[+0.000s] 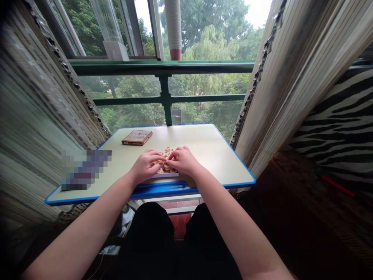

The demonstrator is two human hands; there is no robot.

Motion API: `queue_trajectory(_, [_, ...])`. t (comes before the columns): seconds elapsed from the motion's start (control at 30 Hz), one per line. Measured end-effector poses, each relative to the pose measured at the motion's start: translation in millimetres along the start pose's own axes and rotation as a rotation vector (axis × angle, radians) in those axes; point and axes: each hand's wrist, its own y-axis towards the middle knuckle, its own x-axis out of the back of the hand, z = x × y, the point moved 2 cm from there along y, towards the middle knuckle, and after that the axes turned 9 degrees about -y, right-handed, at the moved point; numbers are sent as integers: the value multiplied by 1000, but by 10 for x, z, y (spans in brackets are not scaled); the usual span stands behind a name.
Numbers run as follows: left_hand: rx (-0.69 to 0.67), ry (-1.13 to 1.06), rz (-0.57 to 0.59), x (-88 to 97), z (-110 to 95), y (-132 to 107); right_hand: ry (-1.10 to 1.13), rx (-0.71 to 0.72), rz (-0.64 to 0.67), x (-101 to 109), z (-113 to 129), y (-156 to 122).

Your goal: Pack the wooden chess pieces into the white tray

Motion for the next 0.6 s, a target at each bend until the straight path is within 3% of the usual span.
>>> queue_trajectory(0.43, [-35, 57, 44, 32, -53, -1, 18, 44, 33, 23, 10, -13])
queue_trajectory(0.6, [-36, 72, 27, 38, -46, -8, 21, 12, -39, 46, -61, -34])
